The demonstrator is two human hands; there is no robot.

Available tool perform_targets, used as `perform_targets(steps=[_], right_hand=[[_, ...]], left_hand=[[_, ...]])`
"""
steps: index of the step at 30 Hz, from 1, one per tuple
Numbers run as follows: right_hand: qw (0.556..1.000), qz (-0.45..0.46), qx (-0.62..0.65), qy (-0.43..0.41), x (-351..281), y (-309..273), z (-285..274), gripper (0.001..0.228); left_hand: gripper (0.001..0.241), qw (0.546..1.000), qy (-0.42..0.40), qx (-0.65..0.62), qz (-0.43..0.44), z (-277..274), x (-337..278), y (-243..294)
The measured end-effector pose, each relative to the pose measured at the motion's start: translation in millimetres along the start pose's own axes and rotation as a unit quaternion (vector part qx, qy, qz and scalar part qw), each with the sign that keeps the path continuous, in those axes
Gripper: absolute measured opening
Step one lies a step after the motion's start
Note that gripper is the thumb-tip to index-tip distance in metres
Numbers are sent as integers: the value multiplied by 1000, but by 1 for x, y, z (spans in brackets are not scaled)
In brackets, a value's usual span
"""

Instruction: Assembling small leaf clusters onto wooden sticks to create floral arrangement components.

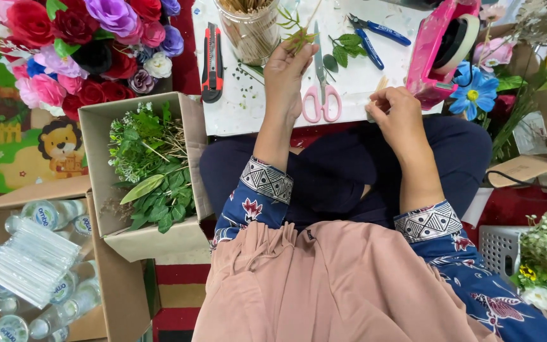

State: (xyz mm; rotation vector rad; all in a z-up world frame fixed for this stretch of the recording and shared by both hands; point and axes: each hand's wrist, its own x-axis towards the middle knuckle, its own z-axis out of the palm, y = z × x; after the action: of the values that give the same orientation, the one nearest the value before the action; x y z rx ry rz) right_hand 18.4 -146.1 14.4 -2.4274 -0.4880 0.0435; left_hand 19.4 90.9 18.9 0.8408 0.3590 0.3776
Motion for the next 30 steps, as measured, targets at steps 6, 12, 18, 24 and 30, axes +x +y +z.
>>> perform_targets(steps=[6,12,18,24,30], right_hand=[[994,-90,-15,65,13,-12,-5,9],[998,-54,-40,-4,34,-42,-7,13],[993,-94,-35,55,31,-12,-7,14],[998,38,20,35,2,-14,-24,6],[996,10,-51,69,8,15,15,28]], left_hand=[[30,999,-22,13,20,1,-2,4],[21,988,-76,132,6,-1,-4,5],[28,995,-85,57,14,-2,0,-7],[33,995,-70,71,5,5,-2,-8],[33,995,-77,58,19,3,-3,-15]])
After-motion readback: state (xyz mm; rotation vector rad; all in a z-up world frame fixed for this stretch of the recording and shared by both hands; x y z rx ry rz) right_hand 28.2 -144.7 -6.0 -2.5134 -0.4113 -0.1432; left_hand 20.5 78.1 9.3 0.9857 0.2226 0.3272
